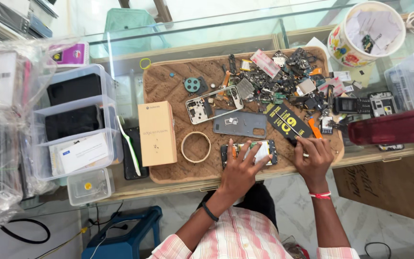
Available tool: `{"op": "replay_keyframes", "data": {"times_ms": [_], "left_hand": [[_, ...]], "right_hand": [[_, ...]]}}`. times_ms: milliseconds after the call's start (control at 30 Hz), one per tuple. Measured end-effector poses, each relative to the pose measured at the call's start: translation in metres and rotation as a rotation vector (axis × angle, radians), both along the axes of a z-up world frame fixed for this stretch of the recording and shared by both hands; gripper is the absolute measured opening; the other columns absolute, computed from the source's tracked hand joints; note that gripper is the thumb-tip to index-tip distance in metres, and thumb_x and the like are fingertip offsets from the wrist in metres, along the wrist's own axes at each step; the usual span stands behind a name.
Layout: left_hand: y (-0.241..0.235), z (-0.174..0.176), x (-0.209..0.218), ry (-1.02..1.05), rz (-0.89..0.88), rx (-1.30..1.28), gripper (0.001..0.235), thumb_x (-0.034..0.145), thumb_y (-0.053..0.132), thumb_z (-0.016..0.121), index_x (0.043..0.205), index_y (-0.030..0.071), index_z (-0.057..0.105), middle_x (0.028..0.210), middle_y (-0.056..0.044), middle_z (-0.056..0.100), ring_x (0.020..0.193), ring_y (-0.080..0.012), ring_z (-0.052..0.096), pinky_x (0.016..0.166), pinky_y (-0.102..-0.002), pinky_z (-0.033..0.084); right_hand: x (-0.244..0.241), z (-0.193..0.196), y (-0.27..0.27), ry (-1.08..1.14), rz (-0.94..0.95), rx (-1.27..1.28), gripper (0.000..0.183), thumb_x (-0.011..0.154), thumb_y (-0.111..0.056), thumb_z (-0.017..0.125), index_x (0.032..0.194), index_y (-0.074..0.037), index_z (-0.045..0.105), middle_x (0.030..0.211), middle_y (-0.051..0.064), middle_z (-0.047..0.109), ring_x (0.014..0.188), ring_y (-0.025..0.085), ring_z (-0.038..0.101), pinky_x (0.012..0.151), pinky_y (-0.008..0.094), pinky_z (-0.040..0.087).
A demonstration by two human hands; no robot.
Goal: The person handles a roll of adhesive tape, then picks up a disassembled smartphone and applies tape to its internal components. They briefly operate the phone's screen, then continue adjusting internal parts and placing the back cover on the workbench.
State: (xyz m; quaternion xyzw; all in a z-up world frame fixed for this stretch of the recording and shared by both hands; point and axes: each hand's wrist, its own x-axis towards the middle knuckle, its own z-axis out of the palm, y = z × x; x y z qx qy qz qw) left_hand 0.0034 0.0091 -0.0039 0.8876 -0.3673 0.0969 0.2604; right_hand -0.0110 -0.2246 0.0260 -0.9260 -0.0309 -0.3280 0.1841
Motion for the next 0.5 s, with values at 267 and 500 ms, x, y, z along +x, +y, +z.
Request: {"op": "replay_keyframes", "data": {"times_ms": [267,500], "left_hand": [[0.0005,0.0034,0.0007,0.01,-0.004,-0.009,0.056,0.087,0.008,0.066,0.139,0.029,0.065,0.152,-0.01,0.053,0.144,-0.0328,0.044,0.12,-0.074,0.019],[0.0009,0.0005,0.0009,-0.007,-0.005,-0.014,0.055,0.087,0.008,0.065,0.138,0.028,0.066,0.152,-0.01,0.052,0.144,-0.0328,0.044,0.119,-0.074,0.018]], "right_hand": [[0.0028,-0.0014,0.0012,-0.003,-0.028,0.013,0.017,0.086,0.004,0.073,0.101,-0.004,0.075,0.092,0.008,0.067,0.085,0.026,0.061,0.075,0.039,0.05],[0.0037,0.0024,0.007,0.0,-0.044,-0.018,0.02,0.084,0.003,0.074,0.102,-0.006,0.076,0.093,0.007,0.068,0.087,0.027,0.062,0.076,0.039,0.052]]}}
